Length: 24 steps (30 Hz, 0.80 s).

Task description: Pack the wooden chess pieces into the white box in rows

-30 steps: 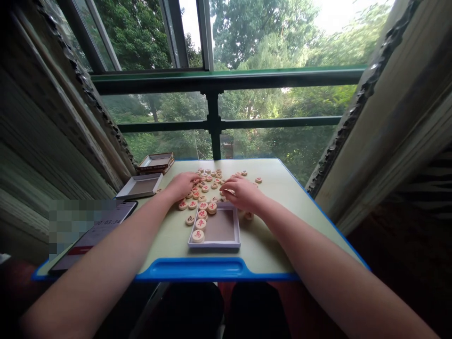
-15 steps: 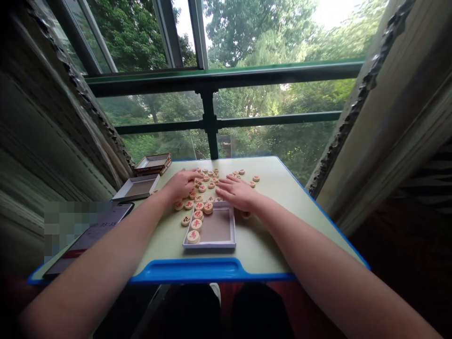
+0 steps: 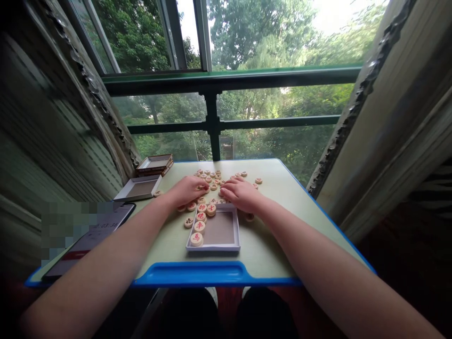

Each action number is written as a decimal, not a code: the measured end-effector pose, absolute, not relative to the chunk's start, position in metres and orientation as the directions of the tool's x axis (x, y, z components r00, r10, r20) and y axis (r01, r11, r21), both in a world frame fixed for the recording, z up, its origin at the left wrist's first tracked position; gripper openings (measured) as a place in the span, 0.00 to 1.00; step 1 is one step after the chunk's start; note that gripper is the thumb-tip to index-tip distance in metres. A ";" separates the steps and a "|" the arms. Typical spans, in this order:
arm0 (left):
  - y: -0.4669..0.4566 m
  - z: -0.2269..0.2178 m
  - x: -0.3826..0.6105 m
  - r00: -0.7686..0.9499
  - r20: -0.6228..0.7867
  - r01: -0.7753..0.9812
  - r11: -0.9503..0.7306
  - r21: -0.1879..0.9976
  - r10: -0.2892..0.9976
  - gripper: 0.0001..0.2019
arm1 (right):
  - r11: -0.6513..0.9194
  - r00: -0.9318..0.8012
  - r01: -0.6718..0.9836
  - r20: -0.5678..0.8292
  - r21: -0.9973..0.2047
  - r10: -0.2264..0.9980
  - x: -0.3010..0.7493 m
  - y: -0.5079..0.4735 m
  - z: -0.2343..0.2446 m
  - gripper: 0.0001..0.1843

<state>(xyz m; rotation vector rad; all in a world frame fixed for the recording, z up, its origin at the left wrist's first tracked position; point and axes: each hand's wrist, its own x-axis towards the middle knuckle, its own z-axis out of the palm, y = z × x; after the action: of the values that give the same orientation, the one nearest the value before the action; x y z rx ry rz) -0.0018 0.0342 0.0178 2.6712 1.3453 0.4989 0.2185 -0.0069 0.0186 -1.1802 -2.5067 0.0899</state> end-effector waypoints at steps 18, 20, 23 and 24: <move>0.032 0.013 0.004 0.569 0.316 0.693 -0.650 0.313 0.759 0.16 | 0.589 -0.550 0.771 0.212 -0.242 0.808 0.217 -0.012 0.024 0.23; 0.030 0.014 0.007 0.623 0.331 0.627 -0.705 0.331 0.709 0.16 | 0.595 -0.556 0.766 0.214 -0.243 0.803 0.216 -0.012 0.024 0.22; 0.029 0.014 0.011 0.656 0.296 0.592 -0.717 0.370 0.694 0.16 | 0.599 -0.558 0.762 0.221 -0.247 0.800 0.215 -0.011 0.021 0.21; 0.029 0.013 0.011 0.647 0.282 0.602 -0.702 0.382 0.708 0.17 | 0.602 -0.558 0.759 0.230 -0.249 0.798 0.215 -0.011 0.021 0.21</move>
<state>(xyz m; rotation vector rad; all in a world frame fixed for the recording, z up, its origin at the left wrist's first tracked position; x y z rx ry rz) 0.0114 0.0289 0.0133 2.6140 1.0604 0.6079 0.2148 -0.0106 0.0205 -1.2617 -2.5144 0.1732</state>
